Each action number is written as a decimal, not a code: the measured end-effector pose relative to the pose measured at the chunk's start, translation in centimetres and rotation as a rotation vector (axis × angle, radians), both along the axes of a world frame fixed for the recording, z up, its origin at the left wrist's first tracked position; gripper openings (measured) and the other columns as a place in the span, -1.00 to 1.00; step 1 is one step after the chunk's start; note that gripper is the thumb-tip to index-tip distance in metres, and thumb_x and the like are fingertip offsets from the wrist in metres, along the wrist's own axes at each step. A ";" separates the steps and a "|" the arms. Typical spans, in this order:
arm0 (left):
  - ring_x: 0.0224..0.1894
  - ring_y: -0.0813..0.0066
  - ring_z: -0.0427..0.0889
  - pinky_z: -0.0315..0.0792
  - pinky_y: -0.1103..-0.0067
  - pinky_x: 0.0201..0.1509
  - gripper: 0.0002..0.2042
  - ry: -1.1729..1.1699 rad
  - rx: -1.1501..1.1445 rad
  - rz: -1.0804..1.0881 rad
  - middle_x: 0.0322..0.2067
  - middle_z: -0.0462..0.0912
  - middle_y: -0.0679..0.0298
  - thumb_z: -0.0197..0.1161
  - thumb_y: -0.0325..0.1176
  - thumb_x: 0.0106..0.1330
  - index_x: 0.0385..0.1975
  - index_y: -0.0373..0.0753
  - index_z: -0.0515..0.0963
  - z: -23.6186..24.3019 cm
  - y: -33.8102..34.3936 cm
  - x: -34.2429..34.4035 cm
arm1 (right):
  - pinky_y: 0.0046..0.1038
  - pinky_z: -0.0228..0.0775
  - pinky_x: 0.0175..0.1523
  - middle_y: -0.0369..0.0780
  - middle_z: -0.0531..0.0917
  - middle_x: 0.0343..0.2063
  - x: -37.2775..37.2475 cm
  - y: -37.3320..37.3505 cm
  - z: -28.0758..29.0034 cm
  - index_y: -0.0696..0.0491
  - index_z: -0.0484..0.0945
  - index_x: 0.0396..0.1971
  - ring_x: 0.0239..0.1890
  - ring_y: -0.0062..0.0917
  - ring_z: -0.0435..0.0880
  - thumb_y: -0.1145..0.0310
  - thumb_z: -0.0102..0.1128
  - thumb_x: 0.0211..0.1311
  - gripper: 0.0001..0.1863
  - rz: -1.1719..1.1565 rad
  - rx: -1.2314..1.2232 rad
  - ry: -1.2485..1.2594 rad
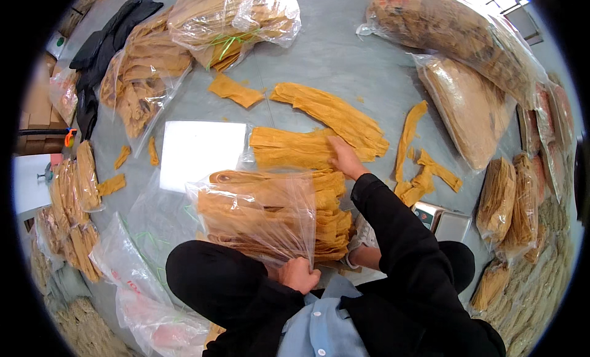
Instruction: The person sits on the floor and packs dried yellow strips into clear plastic bags. They gather the strips from a pile, place them into a bag, and then weigh the bag on a digital scale. The person repeats this process, handling the strips and bags by hand.
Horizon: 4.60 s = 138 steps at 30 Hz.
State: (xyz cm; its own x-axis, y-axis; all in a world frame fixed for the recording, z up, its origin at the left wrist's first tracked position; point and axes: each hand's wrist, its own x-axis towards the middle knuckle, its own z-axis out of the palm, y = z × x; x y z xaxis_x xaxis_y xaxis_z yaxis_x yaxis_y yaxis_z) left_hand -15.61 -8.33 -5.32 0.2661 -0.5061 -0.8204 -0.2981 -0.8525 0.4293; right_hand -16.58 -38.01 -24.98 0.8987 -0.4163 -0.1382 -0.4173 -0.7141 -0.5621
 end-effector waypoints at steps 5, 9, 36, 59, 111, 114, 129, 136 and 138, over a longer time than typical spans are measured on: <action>-0.46 0.00 0.56 0.40 0.24 -0.39 -0.74 -0.033 -0.074 0.046 -0.60 0.55 -0.03 0.21 -0.19 -0.11 -0.67 -0.31 0.56 -1.1 0.1 -0.4 | -0.26 0.18 0.08 -0.07 0.37 -0.01 1.7 -0.8 1.6 0.07 0.22 0.12 0.05 -0.19 0.36 0.37 0.45 -0.31 -0.14 0.104 -0.036 0.412; -0.51 0.04 0.54 0.38 0.30 -0.44 -0.78 0.058 -0.215 0.279 -0.65 0.52 0.01 0.20 -0.26 -0.01 -0.63 -0.33 0.49 -1.9 -0.1 -0.3 | -0.30 0.26 -0.03 -0.09 0.40 -0.10 0.8 -1.7 0.4 0.07 0.29 -0.01 -0.03 -0.20 0.40 0.38 0.41 -0.26 -0.30 0.099 0.056 0.324; -0.60 0.75 0.34 0.21 0.75 -0.52 -0.94 0.231 -0.655 1.167 -0.60 0.42 0.45 0.08 -0.45 0.28 -0.44 -0.22 0.40 -3.2 0.4 0.6 | -0.61 0.30 -0.29 -0.27 0.41 -0.56 -3.7 -8.6 22.9 0.18 0.44 -0.30 -0.42 -0.72 0.38 0.48 0.33 -0.34 -0.55 0.024 0.233 -0.073; -0.56 0.80 0.32 0.23 0.77 -0.48 -0.91 -0.096 -0.952 1.041 -0.58 0.43 0.45 0.10 -0.41 0.28 -0.38 -0.28 0.44 -2.9 0.6 0.1 | -0.38 0.38 -0.27 -0.12 0.59 -0.48 -9.9 2.2 28.1 0.10 0.52 -0.31 -0.35 -0.24 0.57 0.45 0.33 -0.38 -0.56 0.411 0.079 0.240; -0.37 0.75 0.37 0.26 0.77 -0.24 -0.98 0.301 -0.444 1.208 -0.45 0.43 0.47 0.11 -0.51 0.24 -0.38 -0.28 0.42 -4.4 -4.1 0.4 | -0.26 0.26 -0.02 0.00 0.40 -0.25 2.0 -7.5 1.2 0.14 0.26 -0.03 -0.10 -0.12 0.36 0.21 0.50 -0.41 -0.15 -0.324 -0.134 0.248; -0.37 0.75 0.37 0.26 0.77 -0.24 -0.98 0.307 -0.459 1.204 -0.45 0.43 0.47 0.11 -0.52 0.24 -0.39 -0.27 0.43 -4.2 -4.0 0.3 | -0.25 0.32 -0.10 -0.01 0.46 -0.28 0.9 -6.2 0.8 0.13 0.28 -0.17 -0.14 -0.11 0.43 0.23 0.50 -0.40 -0.27 -0.359 -0.090 0.268; -0.15 0.57 0.46 0.36 0.64 -0.12 -0.63 0.272 -0.906 0.979 -0.15 0.46 0.27 0.14 -0.49 0.22 0.02 -0.25 0.27 -2.6 -2.9 0.3 | -0.51 0.48 -0.29 -0.21 0.62 -0.32 -1.9 -3.8 20.5 0.20 0.49 -0.19 -0.37 -0.55 0.62 0.41 0.43 -0.13 -0.55 -0.520 1.013 -0.152; -0.02 0.32 0.50 0.39 0.48 0.01 -0.50 0.864 -1.014 1.270 0.00 0.44 0.13 0.16 -0.19 0.27 0.13 -0.26 0.21 1.7 -4.3 3.2 | -0.50 0.41 -0.12 -0.20 0.59 -0.22 -5.3 12.4 26.3 0.23 0.40 -0.10 -0.23 -0.55 0.57 0.28 0.39 -0.06 -0.45 -0.286 0.972 -0.437; -0.02 0.27 0.50 0.40 0.41 0.04 -0.50 1.094 -1.099 1.208 -0.01 0.44 0.12 0.15 -0.18 0.27 0.12 -0.26 0.21 2.7 -4.0 4.0 | -0.47 0.35 -0.02 -0.12 0.53 -0.14 -7.6 16.6 26.0 0.26 0.36 -0.06 -0.13 -0.47 0.53 0.25 0.34 -0.01 -0.43 -0.251 0.794 -0.463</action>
